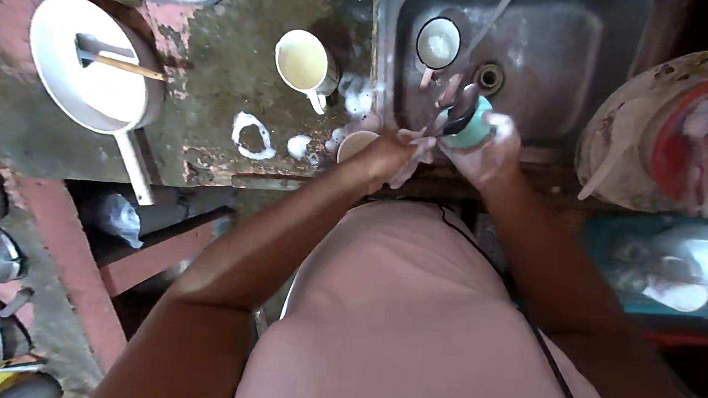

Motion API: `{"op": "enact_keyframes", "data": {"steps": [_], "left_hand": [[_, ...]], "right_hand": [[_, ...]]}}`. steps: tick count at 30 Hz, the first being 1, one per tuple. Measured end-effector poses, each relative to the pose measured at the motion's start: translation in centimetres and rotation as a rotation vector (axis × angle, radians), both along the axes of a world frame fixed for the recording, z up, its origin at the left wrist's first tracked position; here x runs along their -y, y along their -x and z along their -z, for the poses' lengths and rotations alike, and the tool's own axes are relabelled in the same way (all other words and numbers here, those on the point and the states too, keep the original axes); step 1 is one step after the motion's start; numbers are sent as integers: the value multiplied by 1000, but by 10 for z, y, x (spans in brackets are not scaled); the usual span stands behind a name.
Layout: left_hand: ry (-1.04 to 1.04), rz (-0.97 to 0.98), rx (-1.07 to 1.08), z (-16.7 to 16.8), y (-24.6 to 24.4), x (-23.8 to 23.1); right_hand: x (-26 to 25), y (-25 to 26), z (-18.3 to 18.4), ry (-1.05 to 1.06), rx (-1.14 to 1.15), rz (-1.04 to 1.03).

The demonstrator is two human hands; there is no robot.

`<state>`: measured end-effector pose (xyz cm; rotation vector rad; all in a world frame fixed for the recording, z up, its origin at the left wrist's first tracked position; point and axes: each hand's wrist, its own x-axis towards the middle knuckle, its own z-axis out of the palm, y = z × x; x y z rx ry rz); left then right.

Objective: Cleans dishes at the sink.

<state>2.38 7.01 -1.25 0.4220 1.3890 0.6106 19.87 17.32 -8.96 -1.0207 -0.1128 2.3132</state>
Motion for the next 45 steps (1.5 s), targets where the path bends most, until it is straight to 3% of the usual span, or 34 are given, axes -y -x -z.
{"op": "enact_keyframes", "data": {"steps": [2,4,10,14,17,21,24,28,31,34,36,38,41,43,45], "left_hand": [[0,25,40,-2,6,12],[-1,60,63,-4,17,23],[14,114,176,-6,61,50],[-95,18,246,1,82,62],[-121,22,264,7,101,70],[-106,121,268,6,120,75],[-70,175,353,0,129,80],[-96,250,393,-4,138,80],[-87,239,321,-4,140,82],[-141,212,191,-10,130,77],[-146,185,99,-14,120,71],[-168,140,51,-19,111,66],[-172,24,32,-23,99,60],[-133,-40,10,-21,90,53],[-95,-81,-2,-17,79,49]], "right_hand": [[8,24,-11,-74,-209,-63],[18,46,-17,-293,-158,-213],[46,98,-33,-647,365,-229],[57,128,-41,-899,665,-199],[68,140,-51,-864,585,-174],[80,158,-61,-741,386,6],[87,162,-70,-724,549,-61],[92,165,-69,-737,393,12],[85,154,-73,-868,642,-122],[84,149,-72,-945,767,114],[85,150,-70,-903,744,366],[77,142,-68,-879,610,449],[66,117,-60,-965,361,136],[67,108,-60,-1024,403,-81],[70,110,-66,-826,374,-138]]}}
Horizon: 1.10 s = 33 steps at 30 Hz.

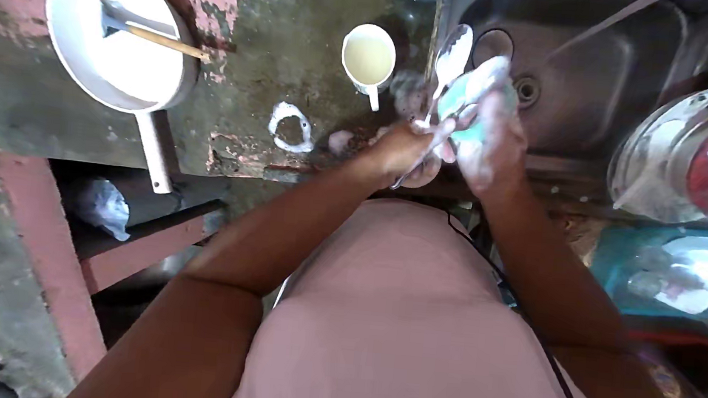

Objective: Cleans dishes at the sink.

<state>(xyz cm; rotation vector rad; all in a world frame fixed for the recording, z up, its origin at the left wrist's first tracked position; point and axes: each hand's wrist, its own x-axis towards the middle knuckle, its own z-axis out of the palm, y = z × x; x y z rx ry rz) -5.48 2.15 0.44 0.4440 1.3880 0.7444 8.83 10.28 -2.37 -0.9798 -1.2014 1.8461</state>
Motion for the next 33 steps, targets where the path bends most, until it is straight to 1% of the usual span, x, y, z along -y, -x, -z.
{"op": "enact_keyframes", "data": {"steps": [1,2,6,9,11,13,15,16,17,19,22,23,25,26,27,28,29,30,31,33], "left_hand": [[16,-16,-1,1,-6,-2],[29,-28,-6,0,-11,-4],[-8,-70,-63,2,-25,-11],[-22,-142,-42,4,-43,-11],[-35,-158,48,4,-49,-11],[-45,-125,197,4,-48,-10],[-56,-73,332,10,-44,-7],[-61,-66,364,14,-41,-4],[-72,-62,370,17,-38,0],[-84,-56,342,19,-33,4],[-36,-53,254,12,-25,6],[-16,-60,223,9,-21,6],[25,-56,181,3,-12,9],[56,-51,176,3,-6,11],[77,-40,183,5,1,14],[81,-29,200,8,7,18],[70,-17,224,11,12,23],[54,-6,246,13,16,26],[54,7,255,11,19,28],[113,36,193,5,25,31]], "right_hand": [[-2,-1,-2,52,66,45],[-7,-4,-1,46,123,73],[-27,-11,9,-16,88,199],[-35,-14,10,-86,115,183],[-43,-14,10,-99,85,211],[-44,-11,5,20,12,212],[-43,-11,1,136,-13,111],[-45,-12,0,149,15,47],[-48,-13,-1,110,71,7],[-54,-15,-3,-33,185,22],[-52,-11,-5,-231,284,167],[-50,-8,-5,-333,277,213],[-51,-5,-6,-676,252,216],[-52,-3,-10,-849,310,195],[-52,0,-14,-993,420,162],[-48,5,-18,-1089,544,103],[-41,11,-20,-1125,651,14],[-33,19,-23,-1107,731,-86],[-23,28,-24,-1072,778,-177],[-6,45,-23,-1009,801,-371]]}}
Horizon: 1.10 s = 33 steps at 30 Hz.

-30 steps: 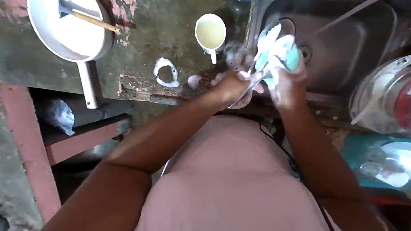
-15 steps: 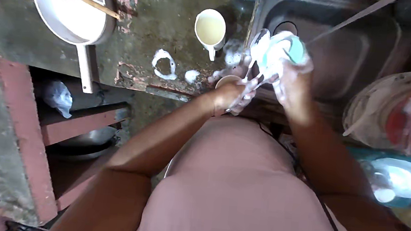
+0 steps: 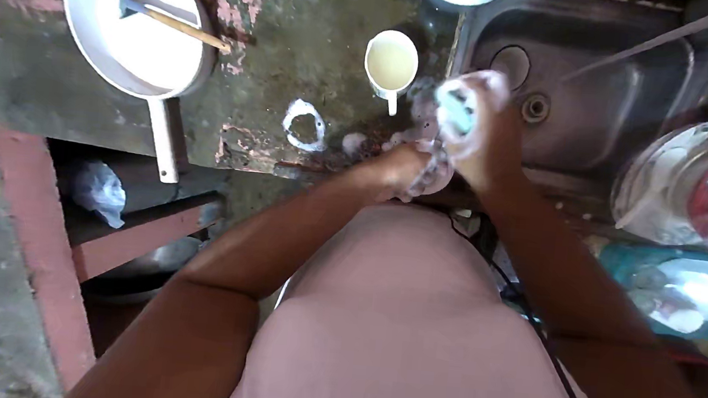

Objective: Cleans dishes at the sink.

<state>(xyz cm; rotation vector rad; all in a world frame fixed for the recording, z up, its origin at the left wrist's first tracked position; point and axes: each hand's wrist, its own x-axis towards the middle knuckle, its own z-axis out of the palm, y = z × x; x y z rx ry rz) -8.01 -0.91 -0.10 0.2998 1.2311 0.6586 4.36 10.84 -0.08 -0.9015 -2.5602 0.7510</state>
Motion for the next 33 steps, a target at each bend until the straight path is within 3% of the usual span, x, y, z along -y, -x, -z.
{"op": "enact_keyframes", "data": {"steps": [3,7,13,16,18,23,26,30,33], "left_hand": [[14,56,-87,-1,16,9],[-51,69,-95,-7,36,20],[-67,94,-159,-10,51,30],[-77,73,-196,-14,56,29],[-82,50,-196,-15,58,29],[-96,-74,-140,-20,51,24],[-104,-74,-137,-22,43,19],[-95,-20,-159,-20,21,11],[-58,-62,-157,-18,4,3]], "right_hand": [[12,16,5,29,91,-98],[29,35,-3,-18,250,-55],[30,51,-25,-28,247,67],[54,55,-34,-27,329,-97],[54,52,-34,-32,310,-143],[26,26,-32,-68,169,96],[33,10,-18,-18,190,-23],[14,-5,-17,38,226,48],[12,-14,-16,100,235,-47]]}}
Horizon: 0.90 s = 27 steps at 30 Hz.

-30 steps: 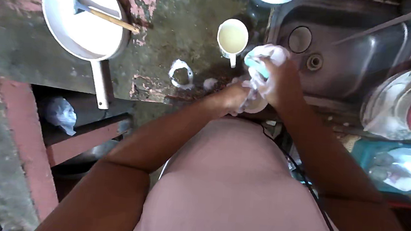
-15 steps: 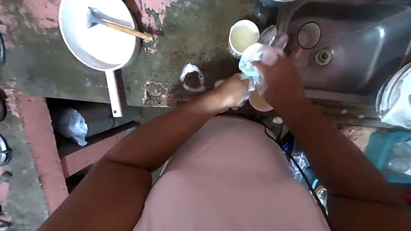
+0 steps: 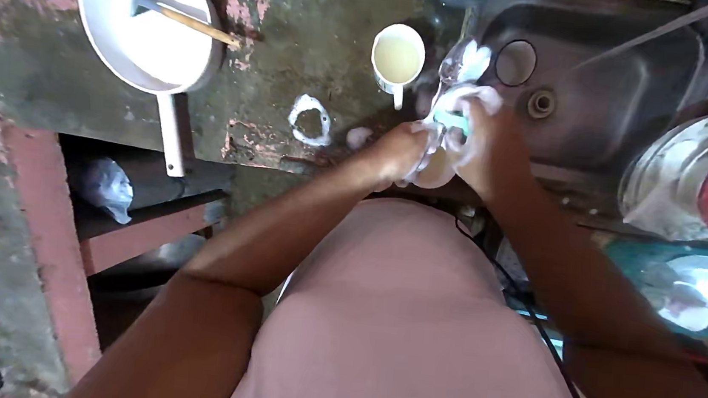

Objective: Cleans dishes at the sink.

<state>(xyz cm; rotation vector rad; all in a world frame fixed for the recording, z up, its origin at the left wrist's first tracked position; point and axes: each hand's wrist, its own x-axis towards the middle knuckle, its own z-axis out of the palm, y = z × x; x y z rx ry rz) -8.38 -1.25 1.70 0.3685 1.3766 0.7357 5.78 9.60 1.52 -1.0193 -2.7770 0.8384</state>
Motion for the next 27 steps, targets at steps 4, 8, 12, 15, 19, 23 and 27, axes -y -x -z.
{"op": "enact_keyframes", "data": {"steps": [4,8,12,15,19,23,27], "left_hand": [[19,-21,31,0,-19,-7],[11,-27,119,-4,-41,-15],[27,-21,117,5,-51,-14],[30,-10,110,9,-52,-6],[-51,-37,278,8,-37,5],[-119,22,520,5,-23,15],[-136,111,626,18,-12,20]], "right_hand": [[-40,-22,2,-49,-33,72],[-42,-30,2,-148,-109,0],[-63,-36,10,-69,-1,-133],[-87,-43,7,-7,-63,-49],[-101,-53,28,273,-214,334],[-60,-51,46,1467,-807,653],[-22,-25,55,1957,-1008,365]]}}
